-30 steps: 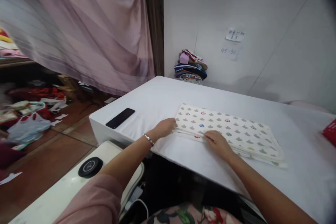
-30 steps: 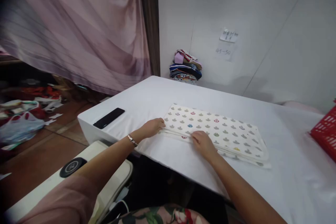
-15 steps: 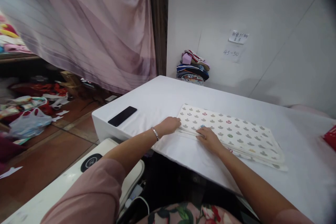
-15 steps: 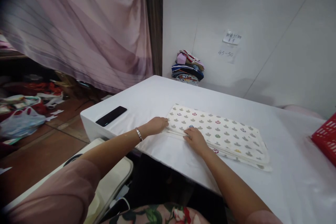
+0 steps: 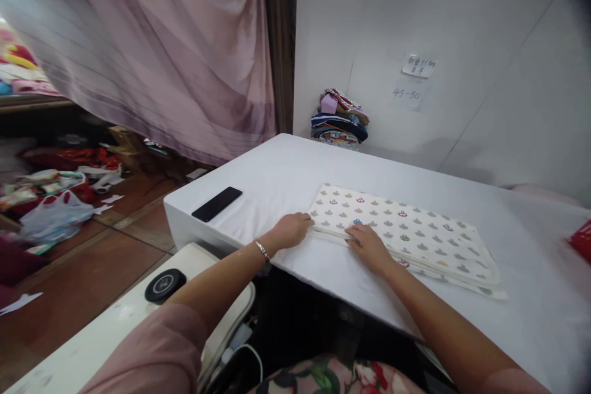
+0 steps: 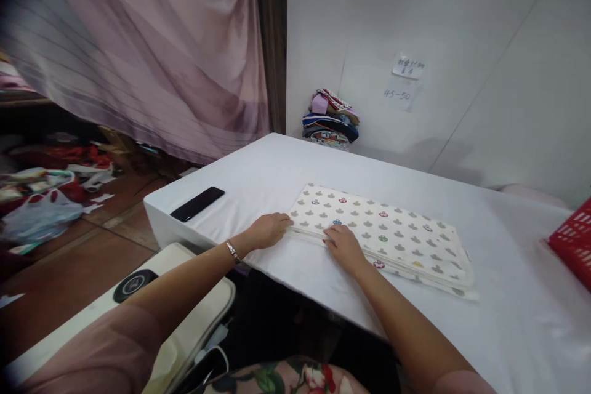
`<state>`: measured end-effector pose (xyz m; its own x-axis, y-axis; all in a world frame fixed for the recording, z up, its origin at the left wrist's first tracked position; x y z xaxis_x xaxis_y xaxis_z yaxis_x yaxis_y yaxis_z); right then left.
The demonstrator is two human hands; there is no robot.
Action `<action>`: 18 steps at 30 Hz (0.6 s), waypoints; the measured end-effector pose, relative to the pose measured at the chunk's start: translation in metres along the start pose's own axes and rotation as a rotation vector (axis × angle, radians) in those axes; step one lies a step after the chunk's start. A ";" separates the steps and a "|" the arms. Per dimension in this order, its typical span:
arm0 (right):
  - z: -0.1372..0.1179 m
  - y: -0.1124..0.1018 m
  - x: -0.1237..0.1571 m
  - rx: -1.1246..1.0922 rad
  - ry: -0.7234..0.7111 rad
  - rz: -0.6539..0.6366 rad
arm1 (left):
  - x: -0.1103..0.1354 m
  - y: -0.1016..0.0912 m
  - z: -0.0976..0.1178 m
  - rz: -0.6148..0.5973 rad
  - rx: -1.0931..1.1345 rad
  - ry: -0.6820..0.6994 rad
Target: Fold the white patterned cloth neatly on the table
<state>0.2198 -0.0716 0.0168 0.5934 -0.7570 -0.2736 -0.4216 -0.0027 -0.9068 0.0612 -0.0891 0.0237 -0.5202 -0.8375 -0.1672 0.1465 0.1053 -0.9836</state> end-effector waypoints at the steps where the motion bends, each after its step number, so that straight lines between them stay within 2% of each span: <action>1: -0.001 0.000 0.000 0.010 -0.007 0.005 | -0.001 0.000 -0.001 0.002 -0.001 -0.003; 10: -0.006 -0.001 0.001 0.064 -0.032 0.011 | -0.006 0.004 -0.004 -0.003 -0.064 -0.002; 18: -0.013 -0.003 0.001 0.112 -0.075 -0.003 | -0.011 -0.004 0.004 0.004 -0.136 0.028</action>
<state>0.2127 -0.0809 0.0237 0.6458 -0.7063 -0.2901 -0.3427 0.0715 -0.9367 0.0698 -0.0822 0.0299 -0.5432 -0.8220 -0.1707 0.0343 0.1814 -0.9828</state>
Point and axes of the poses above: each hand's wrist, its own x-axis away from the middle knuckle, its own y-axis out of the palm, z = x × y, the point moved 10 cm from there along -x, towards the middle knuckle, and after that the axes turned 5 degrees about x, right-handed, at the moved point
